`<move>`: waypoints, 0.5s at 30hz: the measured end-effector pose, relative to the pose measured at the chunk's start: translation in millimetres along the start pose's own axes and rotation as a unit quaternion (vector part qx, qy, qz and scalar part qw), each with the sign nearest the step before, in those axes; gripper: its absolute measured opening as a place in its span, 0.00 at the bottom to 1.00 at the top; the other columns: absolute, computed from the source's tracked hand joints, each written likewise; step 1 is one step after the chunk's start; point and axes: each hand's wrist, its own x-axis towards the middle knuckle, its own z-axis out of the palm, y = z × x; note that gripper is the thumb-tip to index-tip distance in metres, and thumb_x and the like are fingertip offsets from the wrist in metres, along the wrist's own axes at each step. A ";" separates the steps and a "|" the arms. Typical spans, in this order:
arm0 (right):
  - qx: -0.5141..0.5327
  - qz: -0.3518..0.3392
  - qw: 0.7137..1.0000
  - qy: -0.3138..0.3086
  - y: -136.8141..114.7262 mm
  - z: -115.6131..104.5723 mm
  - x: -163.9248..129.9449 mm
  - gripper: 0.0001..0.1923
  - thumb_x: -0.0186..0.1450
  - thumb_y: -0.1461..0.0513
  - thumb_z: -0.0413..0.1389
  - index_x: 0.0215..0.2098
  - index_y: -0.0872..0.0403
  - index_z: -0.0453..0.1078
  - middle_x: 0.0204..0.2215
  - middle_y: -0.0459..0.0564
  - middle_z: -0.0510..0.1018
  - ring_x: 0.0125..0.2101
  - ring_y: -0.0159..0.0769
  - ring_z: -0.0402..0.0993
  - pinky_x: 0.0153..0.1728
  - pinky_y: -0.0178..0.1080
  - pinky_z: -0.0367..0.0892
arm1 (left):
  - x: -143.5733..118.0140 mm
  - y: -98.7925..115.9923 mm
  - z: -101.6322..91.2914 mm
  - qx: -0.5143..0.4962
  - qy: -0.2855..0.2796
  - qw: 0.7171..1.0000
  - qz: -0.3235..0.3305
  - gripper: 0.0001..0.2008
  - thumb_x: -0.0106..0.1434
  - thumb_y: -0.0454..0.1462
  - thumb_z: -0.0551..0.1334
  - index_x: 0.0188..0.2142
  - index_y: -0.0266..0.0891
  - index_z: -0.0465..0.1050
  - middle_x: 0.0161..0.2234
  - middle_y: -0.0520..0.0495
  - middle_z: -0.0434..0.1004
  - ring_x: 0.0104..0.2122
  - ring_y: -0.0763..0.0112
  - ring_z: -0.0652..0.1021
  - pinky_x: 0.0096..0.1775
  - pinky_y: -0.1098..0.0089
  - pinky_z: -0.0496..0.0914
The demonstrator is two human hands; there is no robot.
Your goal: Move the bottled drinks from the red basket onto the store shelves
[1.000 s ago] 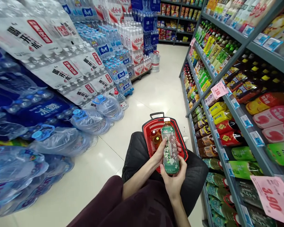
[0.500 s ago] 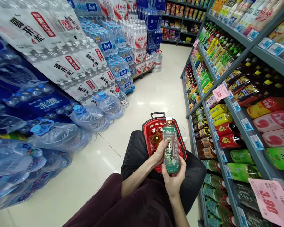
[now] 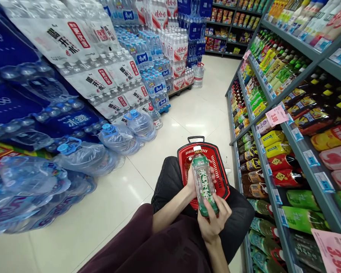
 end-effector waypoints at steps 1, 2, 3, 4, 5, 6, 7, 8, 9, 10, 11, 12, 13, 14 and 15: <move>-0.004 -0.023 1.000 0.002 0.1 -0.1 -0.8 0.27 0.62 0.74 0.65 0.55 0.46 0.76 0.54 0.57 0.77 0.53 0.55 0.72 0.43 0.55 0.76 | 0.5 -0.7 -3.1 0.000 -0.005 1.000 -0.003 0.23 0.69 0.52 0.58 0.45 0.33 0.76 0.28 0.45 0.74 0.24 0.65 0.74 0.29 0.65 0.73; -0.006 -0.041 0.999 0.001 0.1 -0.1 -1.6 0.25 0.61 0.75 0.65 0.53 0.47 0.77 0.53 0.57 0.77 0.54 0.55 0.71 0.43 0.54 0.76 | 0.9 -1.3 -6.3 0.000 -0.009 1.000 -0.005 0.22 0.67 0.51 0.59 0.45 0.33 0.76 0.27 0.46 0.74 0.23 0.66 0.74 0.28 0.66 0.73; -0.007 -0.052 0.999 -0.002 -0.1 -0.1 -2.2 0.24 0.61 0.75 0.65 0.51 0.48 0.78 0.54 0.57 0.77 0.54 0.56 0.71 0.43 0.54 0.76 | 1.3 -1.6 -9.2 -0.001 -0.010 1.000 -0.006 0.22 0.66 0.50 0.61 0.45 0.33 0.76 0.26 0.47 0.74 0.22 0.66 0.74 0.28 0.66 0.72; -0.006 -0.057 0.998 -0.006 -0.3 -0.1 -2.5 0.22 0.61 0.75 0.64 0.49 0.49 0.78 0.54 0.57 0.77 0.55 0.56 0.71 0.43 0.54 0.75 | 1.4 -1.8 -11.5 -0.001 -0.011 1.000 -0.005 0.21 0.65 0.50 0.62 0.45 0.33 0.76 0.26 0.47 0.74 0.22 0.66 0.74 0.28 0.67 0.72; -0.004 -0.059 0.998 -0.011 -0.6 -0.2 -2.5 0.21 0.62 0.75 0.63 0.48 0.49 0.79 0.54 0.57 0.76 0.55 0.56 0.70 0.44 0.54 0.75 | 1.5 -1.7 -13.2 -0.002 -0.012 1.000 -0.004 0.21 0.64 0.50 0.63 0.45 0.33 0.76 0.26 0.47 0.74 0.22 0.67 0.74 0.28 0.67 0.72; -0.003 -0.057 0.998 -0.016 -0.9 -0.2 -2.3 0.20 0.62 0.75 0.63 0.47 0.50 0.79 0.55 0.57 0.76 0.55 0.56 0.70 0.44 0.54 0.75 | 1.4 -1.5 -14.1 -0.002 -0.013 1.000 -0.003 0.21 0.64 0.50 0.64 0.45 0.33 0.76 0.26 0.47 0.74 0.22 0.67 0.74 0.28 0.67 0.72; -0.002 -0.053 0.998 -0.019 -1.3 -0.2 -1.8 0.19 0.63 0.75 0.62 0.46 0.50 0.79 0.55 0.57 0.76 0.56 0.56 0.70 0.44 0.55 0.75 | 1.1 -1.1 -14.3 0.000 -0.013 1.000 -0.003 0.21 0.63 0.50 0.64 0.45 0.33 0.76 0.26 0.47 0.74 0.22 0.67 0.74 0.28 0.67 0.72; -0.002 -0.049 0.999 -0.020 -1.6 -0.1 -1.0 0.19 0.63 0.75 0.62 0.46 0.50 0.79 0.55 0.58 0.76 0.56 0.56 0.70 0.44 0.55 0.75 | 0.8 -0.7 -13.9 0.001 -0.013 1.000 -0.002 0.22 0.63 0.50 0.64 0.45 0.33 0.76 0.26 0.47 0.74 0.23 0.66 0.74 0.29 0.67 0.72; -0.002 -0.045 0.999 -0.016 -2.0 0.2 -0.2 0.18 0.63 0.75 0.63 0.46 0.50 0.79 0.54 0.58 0.76 0.55 0.56 0.70 0.44 0.54 0.75 | 0.5 -0.2 -12.9 0.002 -0.013 1.000 -0.002 0.22 0.64 0.51 0.64 0.45 0.33 0.76 0.27 0.46 0.75 0.23 0.66 0.75 0.29 0.67 0.73; -0.003 -0.042 0.999 -0.011 -2.3 0.6 0.7 0.18 0.62 0.75 0.63 0.45 0.51 0.78 0.54 0.58 0.76 0.55 0.56 0.71 0.44 0.54 0.76 | 0.1 0.3 -11.6 0.002 -0.012 1.000 -0.002 0.23 0.64 0.51 0.64 0.45 0.33 0.76 0.27 0.46 0.75 0.24 0.65 0.75 0.29 0.66 0.73; -0.003 -0.040 0.999 -0.006 -2.4 1.0 1.6 0.18 0.62 0.75 0.64 0.45 0.51 0.78 0.53 0.58 0.76 0.54 0.55 0.71 0.44 0.54 0.76 | -0.3 0.7 -10.1 0.001 -0.010 1.000 -0.001 0.23 0.65 0.52 0.63 0.44 0.32 0.76 0.27 0.45 0.75 0.24 0.65 0.76 0.30 0.66 0.74; -0.004 -0.038 0.999 0.000 -2.5 1.4 2.2 0.18 0.61 0.75 0.65 0.45 0.51 0.78 0.53 0.58 0.77 0.54 0.55 0.72 0.43 0.53 0.76 | -0.8 1.2 -8.5 -0.001 -0.007 1.000 -0.001 0.24 0.65 0.53 0.62 0.44 0.32 0.76 0.28 0.45 0.76 0.24 0.64 0.76 0.30 0.65 0.74; -0.006 -0.036 0.999 0.003 -2.5 1.8 2.6 0.18 0.61 0.75 0.66 0.45 0.51 0.78 0.52 0.58 0.77 0.53 0.54 0.72 0.43 0.53 0.77 | -1.3 1.7 -6.9 -0.003 -0.003 1.000 -0.001 0.24 0.66 0.53 0.61 0.44 0.32 0.76 0.28 0.44 0.76 0.24 0.64 0.77 0.30 0.65 0.74; -0.007 -0.033 0.999 0.002 -2.3 2.0 2.8 0.18 0.61 0.75 0.66 0.45 0.51 0.77 0.52 0.58 0.77 0.53 0.54 0.73 0.43 0.53 0.77 | -1.8 2.3 -5.3 -0.004 0.001 1.000 0.000 0.25 0.67 0.53 0.59 0.44 0.32 0.77 0.28 0.44 0.77 0.24 0.64 0.77 0.31 0.65 0.75; -0.007 -0.030 1.000 0.001 -1.9 2.1 2.7 0.17 0.61 0.75 0.66 0.45 0.51 0.77 0.52 0.59 0.77 0.53 0.54 0.73 0.43 0.53 0.77 | -2.5 2.9 -3.7 -0.005 0.005 1.000 0.000 0.25 0.68 0.53 0.58 0.44 0.32 0.77 0.29 0.43 0.77 0.24 0.63 0.77 0.31 0.64 0.75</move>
